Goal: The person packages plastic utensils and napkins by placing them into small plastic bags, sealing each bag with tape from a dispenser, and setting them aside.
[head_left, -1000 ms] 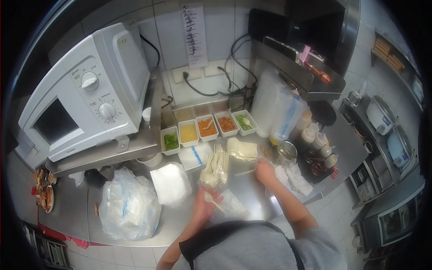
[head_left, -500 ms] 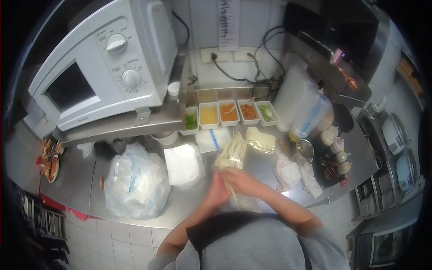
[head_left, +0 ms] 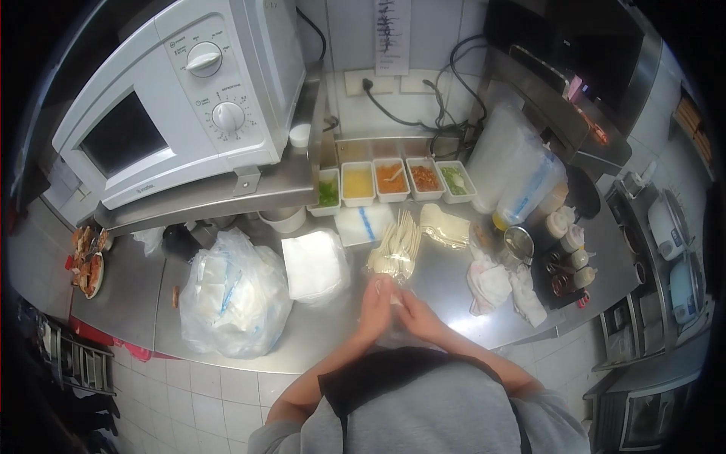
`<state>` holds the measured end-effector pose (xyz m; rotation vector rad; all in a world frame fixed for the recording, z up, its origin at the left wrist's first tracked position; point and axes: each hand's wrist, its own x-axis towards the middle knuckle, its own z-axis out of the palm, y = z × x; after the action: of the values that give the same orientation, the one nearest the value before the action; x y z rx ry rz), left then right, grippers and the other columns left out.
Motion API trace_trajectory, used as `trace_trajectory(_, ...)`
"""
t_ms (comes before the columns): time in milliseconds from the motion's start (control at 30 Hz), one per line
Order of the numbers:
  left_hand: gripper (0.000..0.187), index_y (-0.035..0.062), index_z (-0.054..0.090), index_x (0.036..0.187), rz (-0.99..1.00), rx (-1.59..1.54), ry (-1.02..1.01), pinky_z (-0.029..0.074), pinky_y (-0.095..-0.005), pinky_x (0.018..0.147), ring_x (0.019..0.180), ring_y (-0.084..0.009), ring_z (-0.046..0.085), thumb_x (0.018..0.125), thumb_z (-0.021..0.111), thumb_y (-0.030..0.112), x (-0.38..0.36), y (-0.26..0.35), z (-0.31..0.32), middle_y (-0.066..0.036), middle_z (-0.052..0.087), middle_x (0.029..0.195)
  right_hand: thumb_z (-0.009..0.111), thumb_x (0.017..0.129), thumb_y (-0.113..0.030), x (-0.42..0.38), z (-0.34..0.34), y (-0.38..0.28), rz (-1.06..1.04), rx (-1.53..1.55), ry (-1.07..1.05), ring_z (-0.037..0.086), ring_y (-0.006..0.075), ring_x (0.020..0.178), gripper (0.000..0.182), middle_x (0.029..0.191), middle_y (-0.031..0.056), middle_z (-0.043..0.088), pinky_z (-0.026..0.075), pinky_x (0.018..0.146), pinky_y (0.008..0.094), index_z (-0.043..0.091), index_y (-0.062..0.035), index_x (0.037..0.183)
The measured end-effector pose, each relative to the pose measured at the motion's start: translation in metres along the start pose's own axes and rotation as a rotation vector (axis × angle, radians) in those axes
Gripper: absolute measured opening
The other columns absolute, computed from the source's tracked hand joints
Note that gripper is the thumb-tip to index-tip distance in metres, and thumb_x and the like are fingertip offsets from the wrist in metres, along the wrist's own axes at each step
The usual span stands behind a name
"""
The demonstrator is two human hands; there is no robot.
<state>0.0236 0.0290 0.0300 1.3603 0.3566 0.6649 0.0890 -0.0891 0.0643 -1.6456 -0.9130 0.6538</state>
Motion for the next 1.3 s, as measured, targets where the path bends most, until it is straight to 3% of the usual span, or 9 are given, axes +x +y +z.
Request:
trace_trajectory(33, 0.016, 0.004, 0.047, 0.105, 0.19, 0.193, -0.028, 0.043, -0.03, 0.079, 0.088, -0.0177, 0.052, 0.098, 0.044, 0.018, -0.001, 0.003, 0.0, -0.006, 0.053, 0.094, 0.051, 0.088, -0.01, 0.001, -0.006, 0.001, -0.24, -0.316, 0.035, 0.058, 0.041, 0.081, 0.023, 0.091, 0.025, 0.059, 0.047, 0.075, 0.0418, 0.05, 0.0002, 0.108)
trace_trajectory(233, 0.026, 0.0013, 0.052, 0.11, 0.486, 0.655, 0.194, 0.04, -0.0358, 0.093, 0.11, -0.0294, 0.048, 0.084, 0.057, 0.005, 0.012, 0.067, -0.051, -0.018, 0.048, 0.115, 0.049, 0.087, -0.009, 0.003, -0.044, 0.022, -0.083, -0.403, 0.161, 0.055, 0.046, 0.083, 0.016, 0.088, 0.0276, 0.057, 0.044, 0.072, 0.0475, 0.054, 0.0023, 0.097)
trace_trajectory(333, 0.027, 0.0036, 0.057, 0.106, 0.071, 0.48, 0.138, 0.045, -0.0394, 0.086, 0.113, -0.0323, 0.048, 0.08, 0.054, -0.003, 0.027, 0.063, -0.115, -0.017, 0.049, 0.119, 0.05, 0.086, -0.008, 0.001, -0.049, 0.012, -0.027, -0.445, 0.116, 0.055, 0.0458, 0.084, 0.021, 0.089, 0.0277, 0.058, 0.044, 0.073, 0.0469, 0.053, 0.0016, 0.103)
trace_trajectory(467, 0.025, 0.0049, 0.061, 0.106, 0.185, 0.799, 0.005, 0.04, -0.0484, 0.094, 0.122, -0.0337, 0.042, 0.082, 0.054, 0.002, 0.033, 0.023, -0.134, -0.014, 0.05, 0.122, 0.052, 0.085, -0.009, 0.026, -0.032, -0.004, -0.1, -0.413, 0.089, 0.057, 0.0447, 0.087, 0.029, 0.093, 0.0276, 0.059, 0.045, 0.076, 0.0456, 0.052, 0.0011, 0.112)
trace_trajectory(633, 0.038, 0.0139, 0.059, 0.117, 0.158, 1.489, 0.035, 0.012, -0.0736, 0.097, 0.135, -0.0375, 0.024, 0.08, 0.059, 0.025, 0.017, 0.015, -0.066, -0.01, 0.044, 0.136, 0.055, 0.081, -0.009, 0.085, 0.019, -0.039, -0.376, -0.294, -0.042, 0.057, 0.0429, 0.093, 0.038, 0.1, 0.0257, 0.06, 0.047, 0.082, 0.044, 0.05, 0.0015, 0.117)
trace_trajectory(767, 0.041, 0.018, 0.059, 0.118, 0.2, 1.561, 0.093, 0.013, -0.076, 0.094, 0.134, -0.0396, 0.025, 0.078, 0.06, 0.025, 0.021, -0.011, -0.075, -0.009, 0.041, 0.139, 0.055, 0.08, -0.008, 0.13, 0.056, -0.048, -0.087, -0.301, -0.207, 0.057, 0.0437, 0.093, 0.032, 0.098, 0.0254, 0.06, 0.047, 0.08, 0.045, 0.053, 0.002, 0.11)
trace_trajectory(900, 0.041, 0.0164, 0.058, 0.118, 0.272, 1.504, 0.092, 0.014, -0.075, 0.094, 0.133, -0.0388, 0.026, 0.077, 0.06, 0.022, 0.015, 0.003, -0.074, -0.009, 0.041, 0.137, 0.054, 0.08, -0.007, 0.179, 0.081, 0.011, -0.356, -0.37, 0.024, 0.057, 0.0435, 0.092, 0.027, 0.093, 0.0253, 0.06, 0.046, 0.08, 0.0461, 0.053, 0.001, 0.105)
trace_trajectory(967, 0.041, 0.0158, 0.058, 0.118, 0.282, 1.489, 0.094, 0.014, -0.0747, 0.094, 0.133, -0.0387, 0.026, 0.077, 0.06, 0.022, 0.016, 0.003, -0.076, -0.01, 0.041, 0.137, 0.054, 0.08, -0.011, 0.189, 0.079, 0.007, -0.12, -0.373, -0.022, 0.054, 0.0412, 0.099, 0.03, 0.103, 0.024, 0.058, 0.044, 0.084, 0.0457, 0.053, -0.0005, 0.108)
trace_trajectory(1300, 0.065, 0.0039, 0.036, 0.136, 0.223, 1.358, 0.147, 0.011, -0.068, 0.101, 0.136, -0.0325, 0.025, 0.079, 0.059, 0.025, 0.014, 0.002, -0.076, -0.013, 0.03, 0.146, 0.049, 0.082, -0.009, 0.224, 0.064, 0.04, -0.155, -0.4, -0.131, 0.055, 0.0408, 0.101, 0.03, 0.104, 0.0236, 0.059, 0.043, 0.086, 0.0452, 0.054, -0.0026, 0.111)
